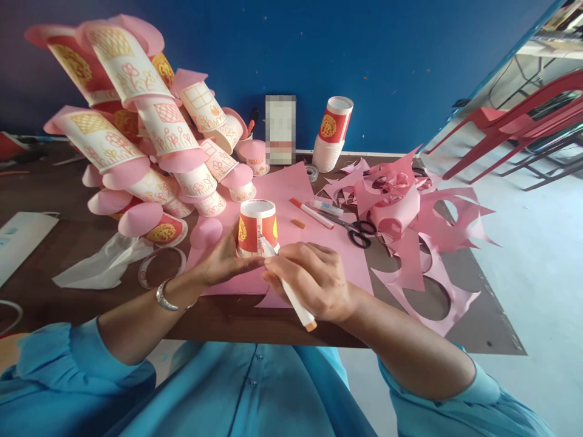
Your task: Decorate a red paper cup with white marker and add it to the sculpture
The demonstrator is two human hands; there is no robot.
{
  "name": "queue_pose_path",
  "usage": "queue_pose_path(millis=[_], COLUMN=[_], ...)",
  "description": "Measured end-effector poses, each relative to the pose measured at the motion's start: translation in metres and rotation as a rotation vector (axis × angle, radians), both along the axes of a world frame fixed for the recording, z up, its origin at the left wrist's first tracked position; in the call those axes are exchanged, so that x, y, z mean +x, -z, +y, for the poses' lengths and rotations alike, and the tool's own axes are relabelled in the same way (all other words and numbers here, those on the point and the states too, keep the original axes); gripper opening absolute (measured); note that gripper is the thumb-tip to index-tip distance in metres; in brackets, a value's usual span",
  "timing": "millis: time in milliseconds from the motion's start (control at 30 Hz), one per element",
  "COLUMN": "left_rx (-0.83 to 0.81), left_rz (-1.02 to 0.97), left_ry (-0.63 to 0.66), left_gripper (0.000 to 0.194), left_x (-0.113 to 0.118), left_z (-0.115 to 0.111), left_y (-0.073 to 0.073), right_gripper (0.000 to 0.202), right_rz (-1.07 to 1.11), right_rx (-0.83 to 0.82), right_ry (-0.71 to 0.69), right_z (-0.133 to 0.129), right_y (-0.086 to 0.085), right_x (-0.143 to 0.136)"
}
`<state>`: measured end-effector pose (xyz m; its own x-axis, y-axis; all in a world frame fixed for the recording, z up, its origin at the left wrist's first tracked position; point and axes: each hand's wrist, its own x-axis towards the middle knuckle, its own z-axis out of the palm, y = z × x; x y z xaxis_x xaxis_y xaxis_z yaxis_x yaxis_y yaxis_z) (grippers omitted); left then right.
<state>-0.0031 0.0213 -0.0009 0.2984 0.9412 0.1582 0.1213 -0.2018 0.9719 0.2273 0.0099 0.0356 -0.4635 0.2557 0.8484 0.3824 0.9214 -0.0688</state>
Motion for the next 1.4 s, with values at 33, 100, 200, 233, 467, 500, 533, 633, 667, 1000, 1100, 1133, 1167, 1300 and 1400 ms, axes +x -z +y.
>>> queue_pose_path(millis=[33,100,200,233,467,500,533,633,667,1000,1100,1133,1167,1300,1400], left_rx=[0.005,-0.019,-0.118,-0.155,-0.182,-0.171,-0.159,-0.128,-0.124,-0.132,-0.113,-0.119,-0.131,-0.193,-0.249], left_rz=[-0.022,-0.066,-0.188,-0.236,-0.437,-0.453,-0.463,-0.466,-0.465,-0.434,-0.44,-0.434,-0.427,-0.439,-0.439], left_ry=[-0.002,0.004,0.082,0.11,0.117,0.124,0.128,0.144,0.149,0.146,0.091,0.093,0.106,0.195,0.197], left_gripper=[0.064,0.061,0.061,0.063,0.068,0.071,0.074,0.071,0.067,0.053,0.052,0.049,0.046,0.045,0.055], left_x=[-0.001,-0.002,-0.006,-0.007,-0.011,-0.01,-0.01,-0.009,-0.009,-0.004,-0.001,-0.001,0.0,-0.001,0.0], left_z=[0.001,0.002,0.003,0.003,0.004,0.004,0.005,0.005,0.005,0.001,0.001,0.001,0.001,-0.001,-0.002], left_y=[0.0,0.002,0.008,0.01,0.024,0.025,0.025,0.023,0.021,0.009,0.007,0.006,0.006,0.01,0.013], right_gripper=[0.01,0.013,0.018,0.02,0.027,0.029,0.032,0.034,0.032,0.018,0.021,0.022,0.024,0.021,0.017], right_rz=[0.017,0.053,0.108,0.121,0.236,0.24,0.239,0.233,0.231,0.069,-0.042,-0.087,-0.129,-0.244,-0.277], right_rx=[0.011,-0.018,-0.224,-0.319,-0.791,-0.81,-0.814,-0.783,-0.765,-0.214,-0.052,0.005,0.063,0.267,0.338], right_ry=[0.008,0.04,0.088,0.1,-0.022,-0.055,-0.081,-0.102,-0.092,0.117,0.233,0.264,0.285,0.259,0.154], right_z=[0.001,0.003,0.008,0.01,0.022,0.023,0.023,0.024,0.024,0.025,0.025,0.025,0.025,0.022,0.017], right_y=[0.0,0.002,0.007,0.01,0.026,0.028,0.03,0.033,0.033,0.026,0.024,0.023,0.021,0.014,0.012], right_x=[0.001,0.004,0.004,0.003,-0.005,-0.006,-0.007,-0.007,-0.007,0.002,0.007,0.008,0.009,0.004,-0.005])
